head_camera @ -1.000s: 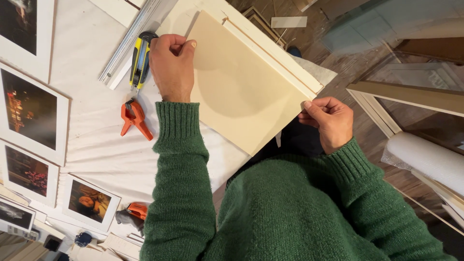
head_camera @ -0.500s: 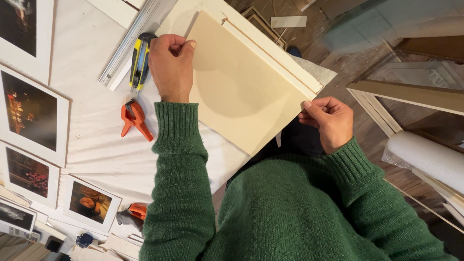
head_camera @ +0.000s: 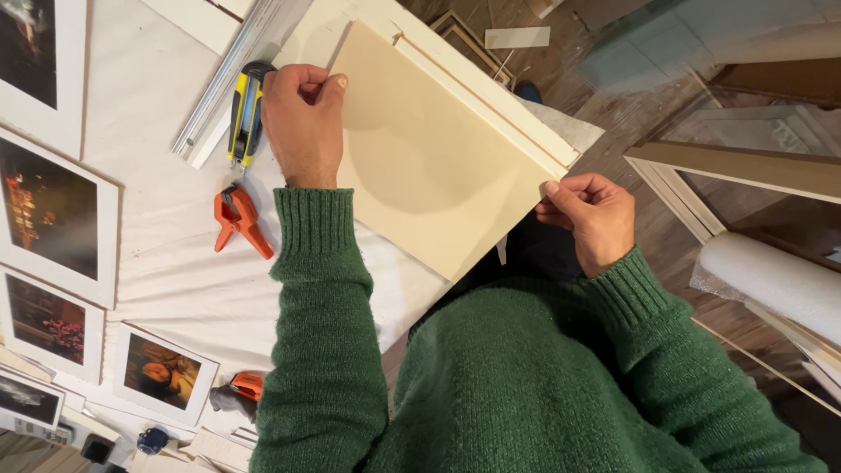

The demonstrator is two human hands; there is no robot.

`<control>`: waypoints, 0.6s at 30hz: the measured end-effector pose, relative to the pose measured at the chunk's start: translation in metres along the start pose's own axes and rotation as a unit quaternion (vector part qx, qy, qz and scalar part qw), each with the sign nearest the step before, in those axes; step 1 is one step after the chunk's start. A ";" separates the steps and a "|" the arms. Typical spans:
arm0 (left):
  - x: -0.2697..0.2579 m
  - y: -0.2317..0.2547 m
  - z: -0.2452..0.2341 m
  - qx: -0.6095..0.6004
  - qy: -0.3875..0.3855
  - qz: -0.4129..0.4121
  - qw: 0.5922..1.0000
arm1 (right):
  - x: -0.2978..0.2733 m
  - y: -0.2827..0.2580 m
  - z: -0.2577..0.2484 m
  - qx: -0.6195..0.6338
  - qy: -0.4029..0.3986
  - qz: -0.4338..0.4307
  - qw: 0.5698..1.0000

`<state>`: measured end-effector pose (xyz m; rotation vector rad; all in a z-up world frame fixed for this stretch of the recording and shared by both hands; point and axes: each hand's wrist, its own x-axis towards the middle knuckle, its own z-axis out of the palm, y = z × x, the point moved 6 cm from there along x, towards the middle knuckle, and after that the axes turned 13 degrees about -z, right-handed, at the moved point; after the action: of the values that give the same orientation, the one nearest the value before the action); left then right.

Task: The person is cutting a mat board with a utility knife and then brushing off a matted photograph on a work table.

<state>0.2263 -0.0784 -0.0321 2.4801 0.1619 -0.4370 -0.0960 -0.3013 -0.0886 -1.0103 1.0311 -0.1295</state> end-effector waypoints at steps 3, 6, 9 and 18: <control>-0.001 -0.001 -0.001 0.004 0.008 0.009 1.000 | -0.001 -0.001 0.000 -0.001 -0.003 0.002 1.000; 0.000 -0.001 0.000 0.004 0.003 0.002 1.000 | -0.001 -0.002 0.001 -0.003 -0.002 -0.001 1.000; -0.001 -0.001 0.000 0.009 0.003 0.005 1.000 | -0.001 -0.001 0.001 0.000 -0.003 0.004 1.000; -0.014 0.002 -0.018 0.003 0.028 0.011 1.000 | -0.002 0.004 -0.012 0.011 -0.027 0.008 1.000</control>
<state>0.2182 -0.0693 -0.0126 2.4995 0.1565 -0.3594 -0.1072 -0.3060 -0.0917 -0.9804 0.9871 -0.0996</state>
